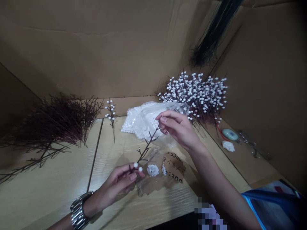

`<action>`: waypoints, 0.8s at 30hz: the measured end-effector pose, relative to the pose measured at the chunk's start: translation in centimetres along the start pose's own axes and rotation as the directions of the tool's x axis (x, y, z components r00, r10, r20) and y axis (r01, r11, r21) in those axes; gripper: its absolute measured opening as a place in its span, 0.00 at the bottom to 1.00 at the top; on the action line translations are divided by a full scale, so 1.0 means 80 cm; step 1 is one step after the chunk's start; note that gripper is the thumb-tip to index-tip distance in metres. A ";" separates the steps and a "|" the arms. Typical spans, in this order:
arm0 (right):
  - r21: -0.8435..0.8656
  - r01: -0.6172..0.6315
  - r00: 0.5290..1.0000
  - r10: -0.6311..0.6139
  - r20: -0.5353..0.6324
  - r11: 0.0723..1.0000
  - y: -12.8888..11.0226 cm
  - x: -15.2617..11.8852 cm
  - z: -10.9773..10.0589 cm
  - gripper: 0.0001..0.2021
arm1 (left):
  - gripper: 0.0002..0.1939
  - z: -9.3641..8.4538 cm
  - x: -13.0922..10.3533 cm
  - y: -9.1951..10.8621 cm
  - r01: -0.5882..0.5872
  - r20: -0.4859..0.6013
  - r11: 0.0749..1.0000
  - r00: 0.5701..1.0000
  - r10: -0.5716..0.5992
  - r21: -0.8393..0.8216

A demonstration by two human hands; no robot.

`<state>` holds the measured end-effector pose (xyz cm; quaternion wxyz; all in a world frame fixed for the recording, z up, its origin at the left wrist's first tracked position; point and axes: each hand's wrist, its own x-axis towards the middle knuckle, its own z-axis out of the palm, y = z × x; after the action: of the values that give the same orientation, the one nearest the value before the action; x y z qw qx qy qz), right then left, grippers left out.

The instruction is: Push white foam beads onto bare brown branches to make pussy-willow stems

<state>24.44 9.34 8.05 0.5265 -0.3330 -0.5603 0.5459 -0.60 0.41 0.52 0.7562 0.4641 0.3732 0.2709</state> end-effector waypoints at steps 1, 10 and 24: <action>-0.014 0.004 1.000 -0.004 -0.002 1.000 0.000 -0.001 0.000 0.04 | 0.19 0.000 0.000 0.002 -0.002 0.019 0.999 1.000 0.002 0.032; -0.156 -0.016 0.997 0.004 -0.081 0.988 -0.009 -0.005 -0.013 0.07 | 0.20 0.010 -0.004 0.002 -0.123 0.144 0.978 0.985 0.099 0.166; -0.374 -0.027 0.999 0.012 -0.040 0.927 -0.021 -0.003 0.041 0.08 | 0.12 0.056 -0.008 0.039 0.006 -0.096 0.981 0.995 0.013 0.194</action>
<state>21.72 7.96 10.08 0.4582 -0.4429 -0.6409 0.4279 2.53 -0.99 4.87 0.6881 0.5225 0.4331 0.2568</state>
